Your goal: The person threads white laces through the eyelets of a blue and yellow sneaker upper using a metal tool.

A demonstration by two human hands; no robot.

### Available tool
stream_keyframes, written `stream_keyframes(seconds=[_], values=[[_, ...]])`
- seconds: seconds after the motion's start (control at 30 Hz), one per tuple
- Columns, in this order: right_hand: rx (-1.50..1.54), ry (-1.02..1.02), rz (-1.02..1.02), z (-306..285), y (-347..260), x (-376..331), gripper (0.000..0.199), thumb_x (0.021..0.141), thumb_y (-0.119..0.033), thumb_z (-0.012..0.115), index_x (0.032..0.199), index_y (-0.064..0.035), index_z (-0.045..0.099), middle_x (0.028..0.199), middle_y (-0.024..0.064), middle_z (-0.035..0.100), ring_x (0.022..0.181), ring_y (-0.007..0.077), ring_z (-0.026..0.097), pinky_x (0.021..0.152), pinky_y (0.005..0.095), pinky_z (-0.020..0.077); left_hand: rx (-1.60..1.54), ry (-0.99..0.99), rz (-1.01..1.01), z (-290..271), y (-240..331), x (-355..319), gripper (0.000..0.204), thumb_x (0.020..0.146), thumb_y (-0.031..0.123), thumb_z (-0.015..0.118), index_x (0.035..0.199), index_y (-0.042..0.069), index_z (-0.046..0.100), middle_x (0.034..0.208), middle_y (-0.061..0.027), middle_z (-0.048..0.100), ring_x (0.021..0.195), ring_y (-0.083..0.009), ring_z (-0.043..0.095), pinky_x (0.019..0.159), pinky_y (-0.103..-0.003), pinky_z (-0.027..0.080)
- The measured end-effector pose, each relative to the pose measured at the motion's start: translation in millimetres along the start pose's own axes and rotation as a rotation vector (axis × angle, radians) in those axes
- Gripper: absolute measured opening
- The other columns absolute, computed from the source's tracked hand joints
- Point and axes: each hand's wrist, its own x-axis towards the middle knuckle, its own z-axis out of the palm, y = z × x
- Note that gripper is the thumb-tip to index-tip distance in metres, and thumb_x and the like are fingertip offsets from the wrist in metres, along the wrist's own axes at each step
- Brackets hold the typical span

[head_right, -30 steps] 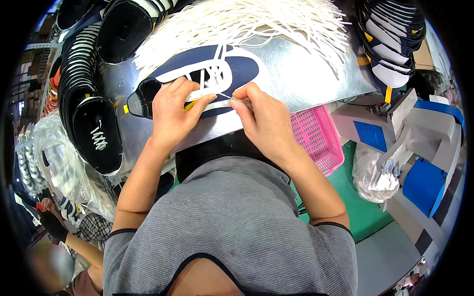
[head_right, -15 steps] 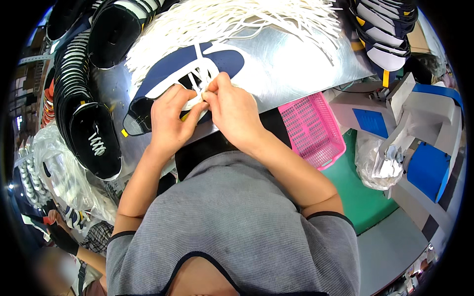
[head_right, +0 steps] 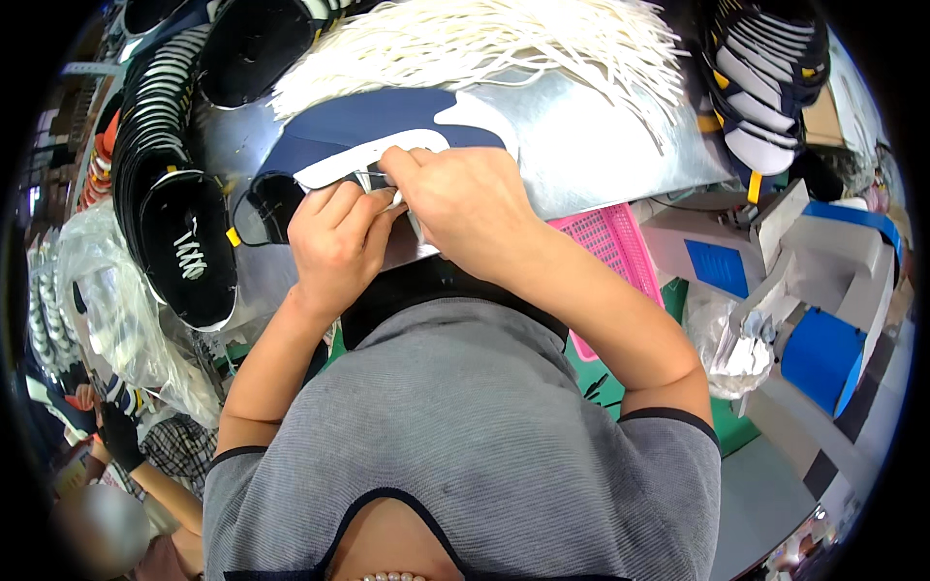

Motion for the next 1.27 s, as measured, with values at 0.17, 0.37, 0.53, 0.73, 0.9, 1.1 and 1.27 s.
stream_keyframes(seconds=[0.17,0.37,0.53,0.73,0.9,1.1,1.27], values=[[-0.018,-0.165,0.169,2,6,10,0.018,0.084,-0.012,0.069,0.1,-0.0062,0.064,0.084,0.0121,0.071,0.075,0.0312,0.068,0.063,0.0399,0.0507,0.024,0.097,0.076,11,-5,-9,0.014,0.07,0.007,0.076,0.08,0.008,0.067,0.068,-0.0021,0.05,0.064,-0.02,0.052,0.057,-0.033,0.042],[0.396,0.005,0.269,3,22,25,0.016,0.084,-0.019,0.071,0.098,-0.0121,0.072,0.084,0.0118,0.072,0.08,0.0279,0.07,0.072,0.0381,0.054,-0.09,-0.038,-0.004,3,-4,-5,0.019,0.071,0.005,0.08,0.084,0.006,0.067,0.07,-0.0051,0.054,0.066,-0.024,0.054,0.058,-0.035,0.042],[0.571,0.89,0.021,-155,68,48,0.019,0.096,-0.014,0.065,0.111,-0.0033,0.068,0.09,-0.0005,0.069,0.07,0.0025,0.051,0.065,0.0187,0.0382,-0.115,-0.087,-0.011,0,1,0,0.018,0.073,0.007,0.08,0.086,0.006,0.067,0.072,-0.0049,0.055,0.069,-0.0237,0.056,0.061,-0.035,0.041],[0.901,0.159,0.336,-26,28,4,0.012,0.092,-0.01,0.069,0.1,-0.0021,0.073,0.09,0.0021,0.072,0.088,0.007,0.065,0.08,0.023,0.0507,-0.158,-0.153,-0.048,-7,-5,-2,0.039,0.08,0.01,0.079,0.114,0.004,0.061,0.082,-0.0082,0.067,0.075,-0.0279,0.063,0.068,-0.035,0.047],[0.928,-0.033,0.498,12,35,21,0.009,0.09,-0.006,0.07,0.097,-0.0005,0.069,0.09,-0.0001,0.067,0.085,0.0069,0.06,0.08,0.022,0.0485,-0.331,-0.329,-0.644,-24,-1,15,0.061,0.098,0.029,0.062,0.143,-0.001,0.036,0.083,-0.0226,0.07,0.076,-0.0413,0.069,0.071,-0.045,0.053],[0.783,-0.063,0.459,25,38,48,0.015,0.083,-0.014,0.075,0.095,-0.0048,0.073,0.082,0.0038,0.07,0.075,0.0108,0.061,0.071,0.0271,0.0495,-0.29,-0.305,-0.799,-7,-12,19,0.055,0.1,0.044,0.054,0.139,0.006,0.047,0.082,-0.0229,0.069,0.083,-0.0398,0.068,0.079,-0.045,0.05],[0.773,-0.063,0.446,41,48,48,0.016,0.082,-0.016,0.076,0.095,-0.0069,0.076,0.092,0.0052,0.072,0.082,0.0158,0.066,0.077,0.0295,0.052,-0.202,-0.112,-0.61,7,-24,6,0.062,0.092,0.049,0.066,0.139,0.011,0.049,0.097,-0.0176,0.073,0.09,-0.0389,0.068,0.091,-0.044,0.045]])
